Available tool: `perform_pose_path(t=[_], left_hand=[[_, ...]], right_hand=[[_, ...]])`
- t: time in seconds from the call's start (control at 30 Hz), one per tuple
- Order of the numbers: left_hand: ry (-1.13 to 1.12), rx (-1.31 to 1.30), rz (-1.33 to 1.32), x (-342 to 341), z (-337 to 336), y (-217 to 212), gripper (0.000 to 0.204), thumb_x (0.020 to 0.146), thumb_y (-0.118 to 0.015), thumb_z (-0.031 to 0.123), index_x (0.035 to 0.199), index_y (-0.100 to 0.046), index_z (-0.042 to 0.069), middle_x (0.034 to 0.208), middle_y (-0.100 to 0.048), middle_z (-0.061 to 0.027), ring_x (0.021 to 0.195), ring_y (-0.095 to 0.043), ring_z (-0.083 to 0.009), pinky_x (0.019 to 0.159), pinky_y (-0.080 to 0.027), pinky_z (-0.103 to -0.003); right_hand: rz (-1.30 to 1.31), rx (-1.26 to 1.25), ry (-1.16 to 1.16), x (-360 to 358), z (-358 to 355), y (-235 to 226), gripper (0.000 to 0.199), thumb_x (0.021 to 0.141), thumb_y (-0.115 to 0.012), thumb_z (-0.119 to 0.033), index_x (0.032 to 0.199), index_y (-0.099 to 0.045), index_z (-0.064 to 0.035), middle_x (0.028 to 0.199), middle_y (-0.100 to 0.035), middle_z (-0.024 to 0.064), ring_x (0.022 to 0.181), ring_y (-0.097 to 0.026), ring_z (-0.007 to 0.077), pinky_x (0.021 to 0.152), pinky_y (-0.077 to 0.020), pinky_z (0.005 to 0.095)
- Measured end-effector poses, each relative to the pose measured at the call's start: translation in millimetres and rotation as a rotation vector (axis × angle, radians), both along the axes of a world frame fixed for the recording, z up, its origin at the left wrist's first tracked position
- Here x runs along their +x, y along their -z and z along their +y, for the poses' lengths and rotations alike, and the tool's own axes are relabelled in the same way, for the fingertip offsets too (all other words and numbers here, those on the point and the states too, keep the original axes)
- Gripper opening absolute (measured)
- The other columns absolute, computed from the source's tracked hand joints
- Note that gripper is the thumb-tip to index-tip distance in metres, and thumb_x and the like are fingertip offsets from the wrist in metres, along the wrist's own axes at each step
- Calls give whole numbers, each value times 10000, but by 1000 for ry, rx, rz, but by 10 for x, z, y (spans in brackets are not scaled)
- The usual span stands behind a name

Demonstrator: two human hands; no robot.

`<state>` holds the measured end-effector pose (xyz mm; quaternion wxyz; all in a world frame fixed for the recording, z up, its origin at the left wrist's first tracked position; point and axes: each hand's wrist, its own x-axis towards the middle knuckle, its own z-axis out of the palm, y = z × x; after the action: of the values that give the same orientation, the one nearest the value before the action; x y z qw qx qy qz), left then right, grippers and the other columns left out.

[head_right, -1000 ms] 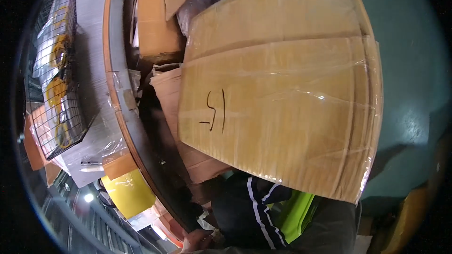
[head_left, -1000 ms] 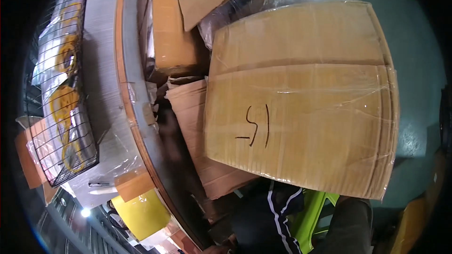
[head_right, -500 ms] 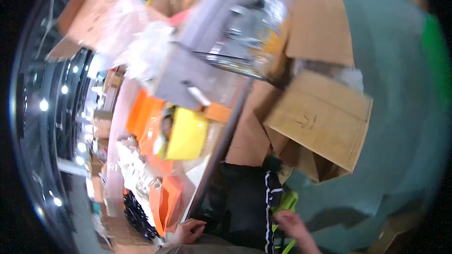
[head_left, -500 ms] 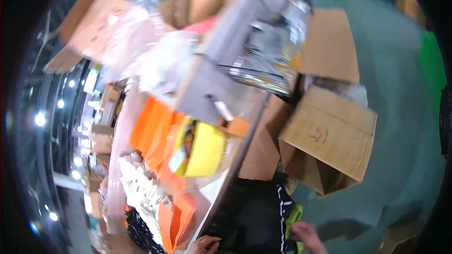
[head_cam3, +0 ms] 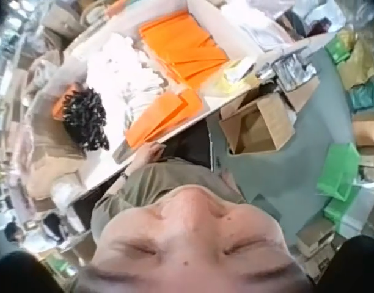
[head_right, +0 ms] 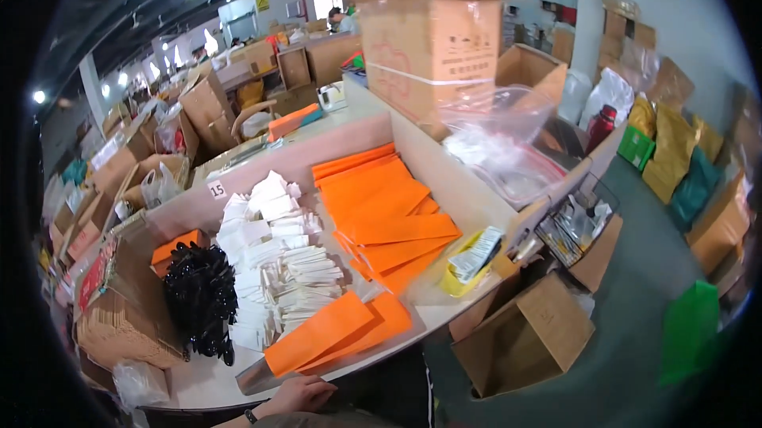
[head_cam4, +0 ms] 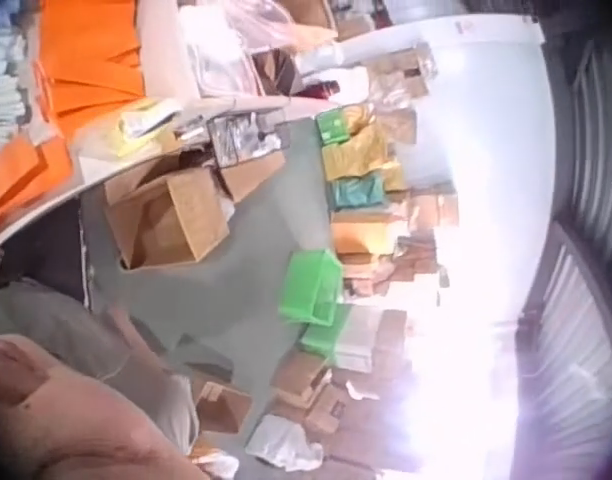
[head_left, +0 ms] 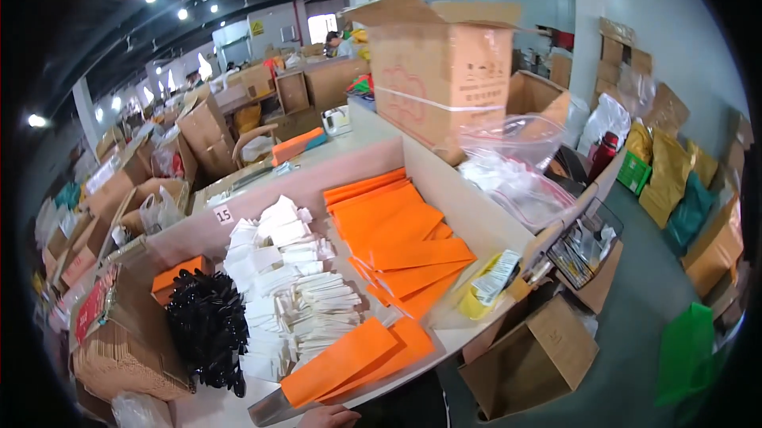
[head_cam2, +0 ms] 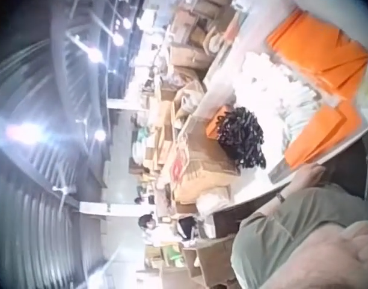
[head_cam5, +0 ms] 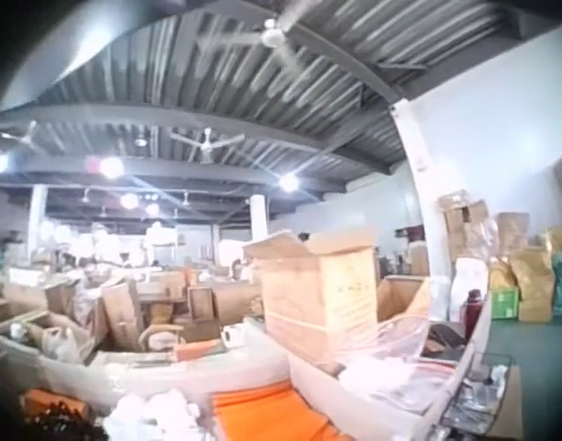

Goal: Manually packaging sets of disposable cutlery and sleeves at a factory workstation.

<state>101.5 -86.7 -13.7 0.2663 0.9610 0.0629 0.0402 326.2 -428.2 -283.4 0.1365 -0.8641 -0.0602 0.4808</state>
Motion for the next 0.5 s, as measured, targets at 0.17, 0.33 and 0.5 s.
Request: perform_pose_path(t=[0.17,0.33,0.5], left_hand=[[-44,-109,-123,37,253,31,168,867,-716,169,1035,-716,172,903,-687,-43,806,-692,-266,680,-565,-367],[-112,-141,-215,-16,680,22,236,831,-716,126,1062,-703,169,905,-686,-52,807,-688,-273,674,-558,-365],[-426,-198,-264,-276,873,-280,206,793,-709,46,988,-714,110,835,-682,-86,747,-683,-270,652,-544,-346]], right_hand=[[-16,107,42,379,467,-323,505,984,-482,-455,1260,-635,-60,1163,-670,193,1125,-631,313,992,-461,445],[1,229,62,673,1031,-519,486,978,-505,-432,1273,-630,-66,1176,-662,175,1139,-618,292,1010,-444,431],[0,365,59,1142,1388,-735,470,973,-528,-409,1286,-625,-73,1190,-654,156,1153,-605,271,1028,-426,416]])
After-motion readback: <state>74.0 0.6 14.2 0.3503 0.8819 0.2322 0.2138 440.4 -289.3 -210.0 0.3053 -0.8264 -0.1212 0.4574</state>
